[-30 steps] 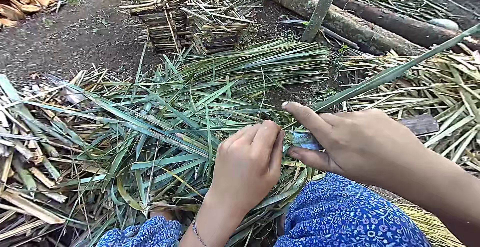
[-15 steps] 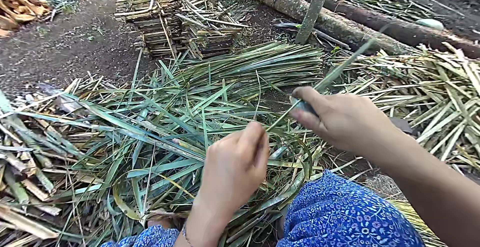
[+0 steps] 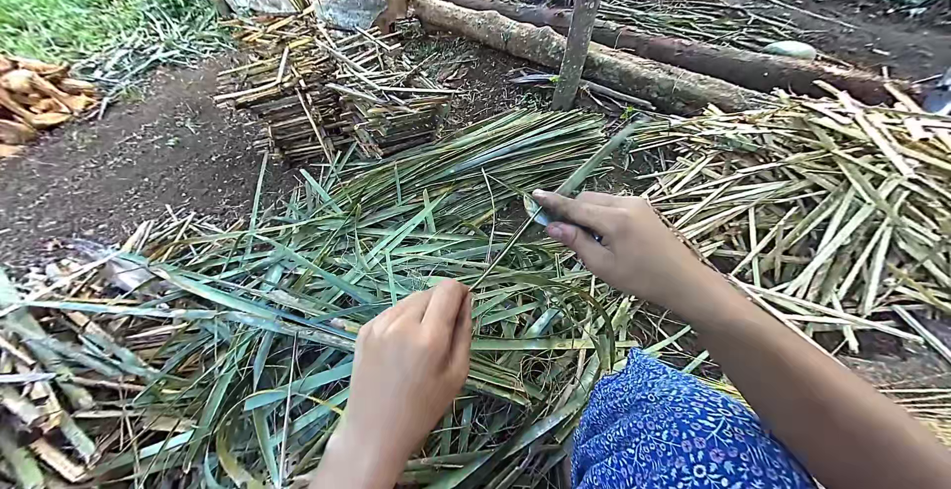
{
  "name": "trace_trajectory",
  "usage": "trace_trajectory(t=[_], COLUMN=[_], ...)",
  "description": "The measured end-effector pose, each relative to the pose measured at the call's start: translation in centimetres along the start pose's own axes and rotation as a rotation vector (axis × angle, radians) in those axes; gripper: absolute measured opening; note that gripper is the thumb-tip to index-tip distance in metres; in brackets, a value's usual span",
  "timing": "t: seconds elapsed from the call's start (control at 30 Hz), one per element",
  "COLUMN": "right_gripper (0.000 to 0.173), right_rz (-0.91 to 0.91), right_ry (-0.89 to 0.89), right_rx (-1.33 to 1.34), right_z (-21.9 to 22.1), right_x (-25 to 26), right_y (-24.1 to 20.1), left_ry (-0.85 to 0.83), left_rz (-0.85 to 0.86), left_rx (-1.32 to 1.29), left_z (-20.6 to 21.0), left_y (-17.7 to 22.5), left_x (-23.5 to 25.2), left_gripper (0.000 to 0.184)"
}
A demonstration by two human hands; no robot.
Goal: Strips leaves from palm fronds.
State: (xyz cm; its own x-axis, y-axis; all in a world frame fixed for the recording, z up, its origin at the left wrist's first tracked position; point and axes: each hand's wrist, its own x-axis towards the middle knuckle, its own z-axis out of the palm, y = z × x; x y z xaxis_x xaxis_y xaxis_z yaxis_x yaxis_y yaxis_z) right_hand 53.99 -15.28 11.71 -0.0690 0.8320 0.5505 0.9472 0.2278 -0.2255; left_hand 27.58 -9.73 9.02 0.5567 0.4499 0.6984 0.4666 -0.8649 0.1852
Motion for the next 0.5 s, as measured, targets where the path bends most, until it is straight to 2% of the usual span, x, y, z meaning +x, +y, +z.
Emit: trace_trajectory(t=[0.13,0.23,0.4,0.5], right_gripper=[0.036,0.036,0.038,0.038], right_rz=[0.1,0.178,0.321,0.383], right_ry=[0.076,0.115,0.174,0.193], right_rx=[-0.009,-0.017,-0.034,-0.081], right_z=[0.4,0.7,1.0,1.2], right_x=[0.4,0.5,-0.1,-1.0], right_y=[1.8,4.4,8.9,10.8], left_ry=[-0.041,-0.086,-0.199,-0.206], left_rz=[0.145,0.207,0.13,0.069], left_rx=[0.083,0.154,0.272,0.347], left_z=[-1.0,-3.4,-9.7,-12.3], left_y=[-1.7,-3.9,-10.1,-13.8], left_x=[1.0,0.6,-3.8,-6.7], left_gripper=[0.024,0.027,0.03,0.024])
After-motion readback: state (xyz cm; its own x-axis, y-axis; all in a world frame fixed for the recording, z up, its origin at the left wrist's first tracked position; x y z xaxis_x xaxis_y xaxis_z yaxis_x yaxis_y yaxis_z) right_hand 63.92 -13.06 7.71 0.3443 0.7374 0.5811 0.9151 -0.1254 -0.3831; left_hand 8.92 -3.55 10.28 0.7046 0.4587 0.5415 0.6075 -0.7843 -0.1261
